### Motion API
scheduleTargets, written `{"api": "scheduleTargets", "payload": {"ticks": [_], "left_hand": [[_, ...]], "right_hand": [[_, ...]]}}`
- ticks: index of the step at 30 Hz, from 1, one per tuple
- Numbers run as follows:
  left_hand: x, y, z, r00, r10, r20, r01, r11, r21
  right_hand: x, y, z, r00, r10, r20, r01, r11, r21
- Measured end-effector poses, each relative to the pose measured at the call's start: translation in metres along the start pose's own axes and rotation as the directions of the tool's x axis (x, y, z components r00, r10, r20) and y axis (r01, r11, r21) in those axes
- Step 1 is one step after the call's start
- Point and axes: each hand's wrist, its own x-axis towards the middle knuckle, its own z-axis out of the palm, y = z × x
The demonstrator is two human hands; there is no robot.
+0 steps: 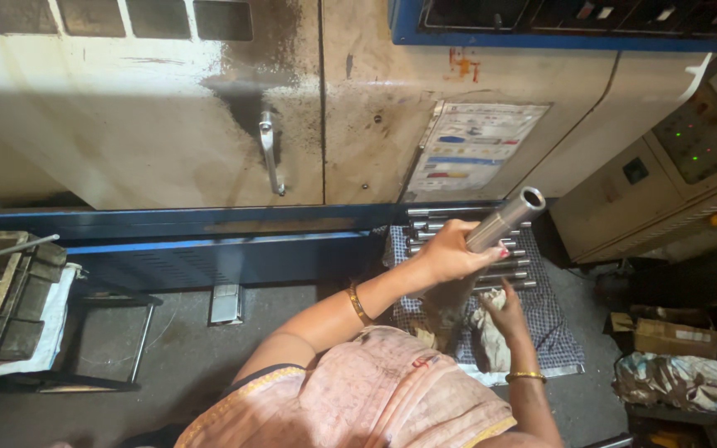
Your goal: The person wipes a machine surface with a green cloth, then picks up a metal rod and wipes it with the cloth. She places the rod in a tray and repeats the wiping and placement for additional rods. She also wipes the machine's control panel area with both hands.
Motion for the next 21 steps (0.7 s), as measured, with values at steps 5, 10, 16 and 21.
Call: {"api": "scheduleTargets", "payload": {"ticks": [5,10,16,21], "left_hand": [[-0.004,0.002,0.005,0.996,0.077,0.043,-0.079,0.995,0.053],[-0.012,0.007,0.000,0.995,0.061,0.074,-0.057,0.997,-0.054],[-0.026,0.032,-0.025,0.995,-0.093,-0.019,0.091,0.992,-0.092],[-0.026,0.046,-0.060,0.968,-0.014,-0.252,-0.070,0.946,-0.318]], "right_hand": [[0.018,-0.020,0.024,0.980,-0.199,0.027,0.031,0.282,0.959],[0.005,-0.031,0.074,0.917,-0.394,-0.066,0.354,0.724,0.592],[-0.017,-0.041,0.104,0.960,-0.202,-0.195,0.281,0.686,0.671],[-0.008,-0.067,0.083,0.886,-0.120,-0.449,0.376,0.752,0.541]]}}
